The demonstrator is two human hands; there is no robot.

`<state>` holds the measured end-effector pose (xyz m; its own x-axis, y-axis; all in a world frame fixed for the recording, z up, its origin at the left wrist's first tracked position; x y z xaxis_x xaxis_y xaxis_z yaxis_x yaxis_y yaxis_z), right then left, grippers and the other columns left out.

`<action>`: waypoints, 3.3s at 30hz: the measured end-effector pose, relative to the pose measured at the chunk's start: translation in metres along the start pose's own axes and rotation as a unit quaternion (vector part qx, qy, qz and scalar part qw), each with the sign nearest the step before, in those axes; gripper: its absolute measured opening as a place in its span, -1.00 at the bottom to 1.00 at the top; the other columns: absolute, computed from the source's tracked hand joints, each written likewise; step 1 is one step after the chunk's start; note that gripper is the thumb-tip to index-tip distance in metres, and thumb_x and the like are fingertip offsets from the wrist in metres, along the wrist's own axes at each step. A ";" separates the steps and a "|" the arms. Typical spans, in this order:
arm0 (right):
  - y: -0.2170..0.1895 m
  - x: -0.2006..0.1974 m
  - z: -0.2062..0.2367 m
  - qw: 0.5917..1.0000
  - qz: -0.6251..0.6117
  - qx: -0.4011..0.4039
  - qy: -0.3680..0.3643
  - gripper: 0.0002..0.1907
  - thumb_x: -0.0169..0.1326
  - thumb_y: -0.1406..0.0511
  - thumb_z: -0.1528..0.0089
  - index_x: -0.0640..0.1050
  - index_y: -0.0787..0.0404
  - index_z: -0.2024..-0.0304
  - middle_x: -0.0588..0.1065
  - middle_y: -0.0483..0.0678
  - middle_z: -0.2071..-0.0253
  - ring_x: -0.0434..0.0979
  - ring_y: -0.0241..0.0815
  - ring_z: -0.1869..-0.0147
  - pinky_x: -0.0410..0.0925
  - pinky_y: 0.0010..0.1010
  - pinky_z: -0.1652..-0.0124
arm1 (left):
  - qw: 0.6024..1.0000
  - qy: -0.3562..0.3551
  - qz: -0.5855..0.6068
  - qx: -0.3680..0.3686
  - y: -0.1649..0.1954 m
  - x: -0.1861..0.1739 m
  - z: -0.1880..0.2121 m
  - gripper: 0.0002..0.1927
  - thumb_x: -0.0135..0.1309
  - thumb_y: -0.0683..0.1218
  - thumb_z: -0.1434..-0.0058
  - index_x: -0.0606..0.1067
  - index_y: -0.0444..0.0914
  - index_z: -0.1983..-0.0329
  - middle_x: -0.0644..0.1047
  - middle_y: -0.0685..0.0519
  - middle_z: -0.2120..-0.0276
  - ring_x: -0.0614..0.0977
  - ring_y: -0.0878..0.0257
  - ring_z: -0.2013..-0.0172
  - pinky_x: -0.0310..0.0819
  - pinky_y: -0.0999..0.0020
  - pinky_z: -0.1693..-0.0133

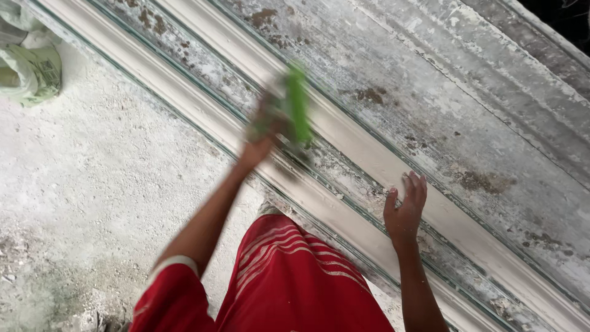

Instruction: The person brushes dust and debris off white plaster cornice moldings laid on a work table, using a green hand brush along the molded profiles. They then wipe the molding surfaces with an orange sponge and finish by dipping the sponge into a bowl of plaster slurry on the workbench.

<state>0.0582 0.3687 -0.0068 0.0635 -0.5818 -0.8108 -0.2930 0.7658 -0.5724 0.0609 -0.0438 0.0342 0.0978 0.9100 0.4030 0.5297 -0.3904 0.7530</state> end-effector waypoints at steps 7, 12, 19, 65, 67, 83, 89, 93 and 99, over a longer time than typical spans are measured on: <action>-0.033 0.031 0.007 0.998 -0.056 0.007 -0.037 -0.61 -0.03 0.33 -0.40 0.43 0.36 -0.26 0.40 0.29 -0.31 0.42 0.21 -0.37 0.32 -0.03 -0.27 | 0.870 0.133 -0.378 -0.286 0.027 0.029 0.024 -0.38 -0.02 -0.05 -0.44 0.10 -0.18 -0.51 0.44 -0.29 -0.12 0.61 -0.03 -0.01 0.70 0.04 -0.02; -0.061 0.041 0.002 0.994 -0.095 0.046 -0.024 -0.63 -0.06 0.34 -0.42 0.45 0.32 -0.26 0.55 0.22 -0.13 0.64 0.06 -0.10 0.52 -0.19 0.00 | 0.870 -0.038 -0.134 -0.474 -0.061 0.168 0.125 -0.40 -0.10 -0.13 -0.37 0.16 -0.27 -0.49 0.57 -0.42 0.03 0.67 -0.08 0.08 0.69 0.06 -0.03; -0.039 0.010 0.056 0.957 -0.138 0.256 -0.022 -0.66 -0.02 0.21 -0.44 0.52 0.38 -0.05 0.63 0.23 0.17 0.72 -0.02 0.25 0.59 -0.34 0.31 | 0.935 0.011 -0.282 -0.213 0.069 -0.095 0.063 -0.33 -0.13 0.00 -0.48 -0.07 0.01 -0.59 0.35 -0.20 -0.43 0.70 0.07 0.00 0.80 0.15 0.17; 0.085 0.025 0.358 0.579 -0.597 0.552 0.060 -0.24 -0.40 -0.06 -0.40 -0.01 0.23 -0.51 0.15 0.26 -0.49 0.20 0.29 -0.53 0.10 0.15 -0.41 | 0.968 0.080 -0.224 -0.076 0.077 0.043 0.183 -0.40 -0.13 0.05 -0.60 -0.08 -0.21 -0.51 0.37 -0.30 -0.22 0.62 0.06 -0.10 0.75 0.19 0.07; 0.101 0.006 0.369 0.583 -0.601 0.545 0.042 -0.23 -0.41 -0.08 -0.39 -0.02 0.22 -0.51 0.15 0.26 -0.48 0.20 0.30 -0.51 0.11 0.15 -0.41 | 0.957 0.136 -0.236 -0.095 0.072 0.094 0.201 -0.42 -0.14 0.07 -0.57 -0.09 -0.14 -0.47 0.39 -0.28 -0.21 0.64 0.06 -0.08 0.76 0.15 0.11; 0.205 -0.063 0.420 0.776 -0.429 0.460 -0.048 -0.57 0.00 0.20 -0.38 0.43 0.40 -0.17 0.49 0.43 -0.06 0.62 0.19 -0.14 0.49 -0.10 -0.22 | 0.990 -0.055 -0.041 -0.124 0.024 0.194 0.136 -0.35 -0.14 0.23 -0.54 0.03 -0.10 -0.55 0.27 -0.21 -0.35 0.54 0.07 -0.27 0.75 0.10 -0.04; 0.162 -0.088 0.368 0.894 -0.316 0.311 -0.070 -0.60 -0.14 0.15 -0.41 0.54 0.30 -0.05 0.58 0.07 -0.07 0.64 -0.06 -0.07 0.49 -0.26 0.00 | 0.894 0.105 -0.331 -0.284 0.007 0.238 0.118 -0.48 -0.18 -0.04 -0.48 0.10 -0.27 -0.44 0.44 -0.41 -0.10 0.63 -0.09 0.10 0.71 0.13 0.23; 0.136 -0.116 0.318 0.919 -0.215 0.331 -0.020 -0.60 -0.09 0.13 -0.44 0.55 0.29 -0.10 0.60 0.13 0.01 0.63 -0.04 -0.03 0.50 -0.28 0.01 | 0.868 -0.109 -0.151 -0.460 -0.087 0.380 0.198 -0.51 -0.24 -0.19 -0.38 0.25 -0.44 -0.36 0.56 -0.56 0.11 0.66 -0.19 0.36 0.65 0.20 0.46; 0.121 -0.144 0.266 0.951 -0.177 0.239 0.082 -0.54 -0.05 0.12 -0.43 0.48 0.34 -0.19 0.53 0.15 -0.15 0.56 -0.06 -0.22 0.45 -0.29 -0.14 | 0.937 -0.038 -0.097 -0.332 -0.073 0.211 0.122 -0.23 -0.19 -0.32 -0.12 0.01 -0.27 -0.45 0.34 -0.34 -0.25 0.59 -0.05 -0.15 0.73 0.12 0.16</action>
<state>0.2674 0.6180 0.0078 -0.0846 -0.8308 -0.5501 0.1894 0.5286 -0.8275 0.1456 0.1935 0.0012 0.1267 0.9705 0.2051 -0.0952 -0.1939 0.9764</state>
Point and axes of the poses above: each hand's wrist, its own z-axis away from the middle knuckle, its own x-axis out of the palm, y = z × x, the point moved 5 cm from there along -z, towards the middle knuckle
